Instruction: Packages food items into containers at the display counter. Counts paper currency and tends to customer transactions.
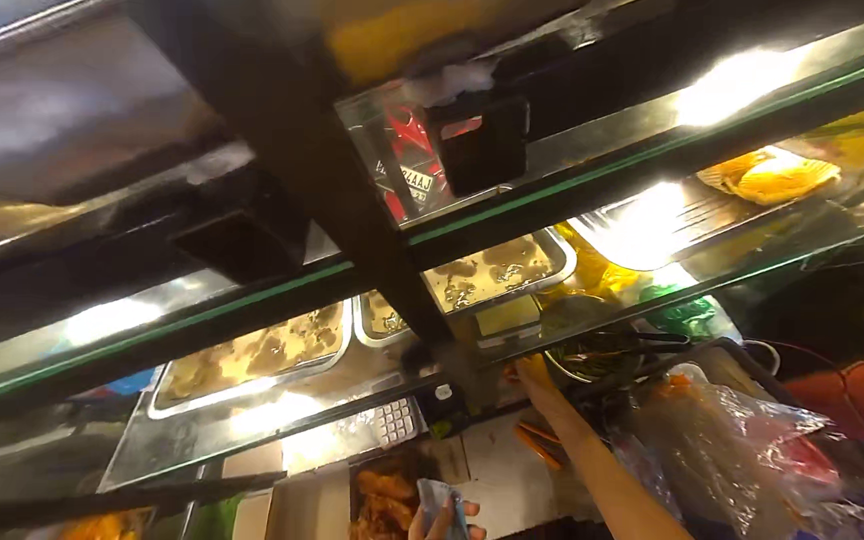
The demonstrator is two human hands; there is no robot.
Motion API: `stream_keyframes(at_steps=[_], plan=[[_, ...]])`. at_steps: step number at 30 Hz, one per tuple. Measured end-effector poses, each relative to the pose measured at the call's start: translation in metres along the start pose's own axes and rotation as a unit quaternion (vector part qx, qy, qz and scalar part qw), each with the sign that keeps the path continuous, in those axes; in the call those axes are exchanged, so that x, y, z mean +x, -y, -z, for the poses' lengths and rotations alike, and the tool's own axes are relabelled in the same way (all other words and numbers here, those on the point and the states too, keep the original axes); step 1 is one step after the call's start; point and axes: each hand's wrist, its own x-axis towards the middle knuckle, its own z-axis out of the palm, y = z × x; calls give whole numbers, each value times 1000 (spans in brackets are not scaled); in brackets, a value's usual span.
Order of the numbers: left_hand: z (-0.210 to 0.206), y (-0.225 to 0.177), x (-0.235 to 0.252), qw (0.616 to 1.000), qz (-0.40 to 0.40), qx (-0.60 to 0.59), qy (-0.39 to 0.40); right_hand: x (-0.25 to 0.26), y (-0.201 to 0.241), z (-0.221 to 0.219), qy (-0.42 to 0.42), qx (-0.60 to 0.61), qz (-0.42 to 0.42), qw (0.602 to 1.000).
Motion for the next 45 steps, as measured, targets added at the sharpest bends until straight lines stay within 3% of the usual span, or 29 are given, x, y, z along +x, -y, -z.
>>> stream_keyframes(at_steps=[3,7,10,12,14,15,17,19,24,29,31,32,34,35,37,40,43,45], plan=[[-25,4,-1,999,-12,-33,-27,-5,-11,3,-9,20,7,1000],[-41,9,6,998,-45,-19,-36,-64,-47,21,4,23,-60,998],[-47,20,13,999,-26,-24,-13,-93,-60,54,111,-124,-76,983],[-54,23,18,1000,-11,-22,9,-97,-42,61,138,-260,43,955],[-68,24,21,999,6,-24,24,-85,-18,57,90,-355,228,902],[-76,24,25,999,14,-32,32,-71,-4,51,75,-402,282,868],[-94,25,33,997,31,-53,43,-42,13,41,92,-530,303,787],[-110,27,40,996,51,-66,34,-23,15,37,102,-591,310,737],[-141,19,49,993,49,-105,17,-53,17,53,46,-517,415,748],[-151,10,53,988,48,-142,-27,-113,-33,87,145,-496,560,647],[-148,16,56,987,53,-127,-86,-121,-28,97,240,-496,488,677],[-145,21,57,987,52,-113,-106,-117,-19,97,271,-483,413,722],[-136,29,55,988,49,-96,-115,-96,3,85,236,-409,234,850],[-134,31,53,989,43,-90,-113,-80,13,74,164,-380,191,890],[-131,35,51,992,21,-83,-94,-46,25,54,16,-410,172,896],[-121,40,48,995,1,-37,-88,-26,30,32,-90,-416,201,882],[-114,38,41,995,-6,-25,-99,-34,25,40,-78,-315,277,904],[-111,35,37,995,-9,-24,-101,-46,20,58,-8,-132,282,950]])
